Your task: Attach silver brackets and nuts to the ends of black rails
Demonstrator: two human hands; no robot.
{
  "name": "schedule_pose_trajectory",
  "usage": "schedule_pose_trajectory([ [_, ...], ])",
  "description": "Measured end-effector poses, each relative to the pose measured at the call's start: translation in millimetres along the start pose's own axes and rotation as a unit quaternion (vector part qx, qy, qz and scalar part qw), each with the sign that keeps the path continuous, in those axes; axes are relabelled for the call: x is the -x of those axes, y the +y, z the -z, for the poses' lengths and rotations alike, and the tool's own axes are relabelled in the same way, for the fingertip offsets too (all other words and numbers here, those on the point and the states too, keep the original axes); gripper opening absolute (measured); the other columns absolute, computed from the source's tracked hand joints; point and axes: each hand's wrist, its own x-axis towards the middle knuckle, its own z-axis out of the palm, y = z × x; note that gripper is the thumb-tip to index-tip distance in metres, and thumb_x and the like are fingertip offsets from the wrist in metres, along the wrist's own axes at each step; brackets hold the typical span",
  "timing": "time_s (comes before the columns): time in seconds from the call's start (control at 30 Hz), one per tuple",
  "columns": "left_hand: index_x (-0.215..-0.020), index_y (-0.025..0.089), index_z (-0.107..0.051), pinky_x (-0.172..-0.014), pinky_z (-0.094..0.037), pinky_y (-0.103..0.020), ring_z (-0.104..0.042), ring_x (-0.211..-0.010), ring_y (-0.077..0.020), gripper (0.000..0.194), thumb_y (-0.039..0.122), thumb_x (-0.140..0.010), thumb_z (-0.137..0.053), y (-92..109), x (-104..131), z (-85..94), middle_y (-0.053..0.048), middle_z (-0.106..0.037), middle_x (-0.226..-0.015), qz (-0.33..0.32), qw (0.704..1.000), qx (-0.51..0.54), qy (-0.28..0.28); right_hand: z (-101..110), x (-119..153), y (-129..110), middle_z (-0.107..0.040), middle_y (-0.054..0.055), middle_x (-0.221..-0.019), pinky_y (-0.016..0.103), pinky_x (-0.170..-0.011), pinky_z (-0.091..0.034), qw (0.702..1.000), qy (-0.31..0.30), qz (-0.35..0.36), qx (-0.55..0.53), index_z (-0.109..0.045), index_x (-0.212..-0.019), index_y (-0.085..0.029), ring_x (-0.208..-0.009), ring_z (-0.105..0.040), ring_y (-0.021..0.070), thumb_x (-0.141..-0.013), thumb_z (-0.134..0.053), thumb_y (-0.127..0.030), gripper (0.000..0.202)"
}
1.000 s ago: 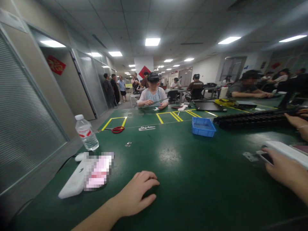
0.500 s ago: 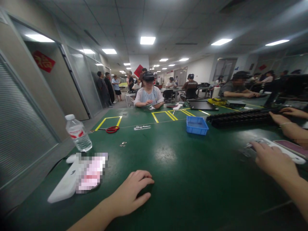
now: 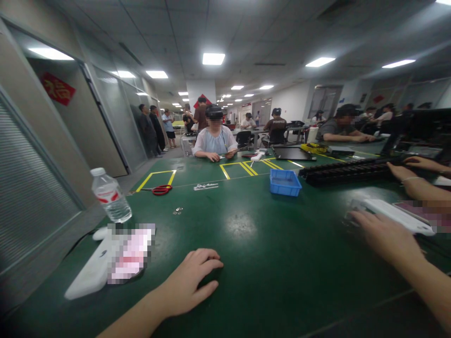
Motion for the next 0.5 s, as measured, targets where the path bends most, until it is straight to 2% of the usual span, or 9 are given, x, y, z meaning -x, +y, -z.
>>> schedule_pose_trajectory([
  [0.1,-0.117,0.024,-0.056,-0.097,-0.040,-0.039,-0.050,-0.113,-0.0240,0.032,0.023,-0.085,-0.057,0.6,0.3,0.3,-0.006,-0.055,-0.122,0.000,1.000,-0.003,0.000,2.7,-0.9,-0.2,-0.063,0.018,-0.116,0.045,-0.079,-0.053,1.000,0.006,-0.003,0.018,-0.059,-0.121,-0.011,-0.098,-0.062,0.0337,-0.081,-0.034,-0.014,0.047],
  [0.17,-0.118,0.024,-0.056,-0.097,-0.040,-0.039,-0.050,-0.114,-0.0240,0.032,0.023,-0.086,-0.057,0.8,0.1,0.6,-0.006,-0.055,-0.123,0.002,1.000,-0.003,-0.001,0.8,-3.4,3.8,-0.063,0.017,-0.118,0.046,-0.084,-0.052,1.000,0.007,-0.021,-0.006,-0.059,-0.119,-0.012,-0.102,-0.061,0.0336,-0.078,-0.038,-0.017,0.047],
  [0.33,-0.119,0.024,-0.056,-0.097,-0.040,-0.040,-0.050,-0.114,-0.0242,0.033,0.024,-0.086,-0.056,1.4,0.6,1.4,-0.007,-0.055,-0.123,0.005,1.000,0.005,-0.005,-14.3,-9.8,21.0,-0.062,0.015,-0.121,0.041,-0.087,-0.051,0.986,-0.037,-0.113,-0.120,-0.056,-0.120,-0.015,-0.106,-0.061,0.0331,-0.072,-0.043,-0.040,0.055],
  [0.4,-0.119,0.024,-0.056,-0.098,-0.039,-0.040,-0.050,-0.113,-0.0241,0.033,0.024,-0.086,-0.057,1.5,1.2,1.7,-0.006,-0.055,-0.124,0.005,1.000,0.008,-0.005,-21.7,-11.5,26.4,-0.063,0.017,-0.118,0.040,-0.080,-0.053,0.973,-0.065,-0.150,-0.160,-0.058,-0.118,-0.015,-0.100,-0.063,0.0339,-0.071,-0.043,-0.048,0.059],
  [0.5,-0.119,0.024,-0.056,-0.098,-0.039,-0.041,-0.050,-0.113,-0.0247,0.033,0.026,-0.086,-0.057,1.6,1.7,2.0,-0.007,-0.055,-0.124,0.004,1.000,0.008,-0.006,-34.4,-14.8,31.9,-0.070,0.014,-0.096,0.039,-0.064,-0.054,0.954,-0.098,-0.184,-0.215,-0.065,-0.105,-0.019,-0.081,-0.067,0.0340,-0.066,-0.049,-0.052,0.053],
])
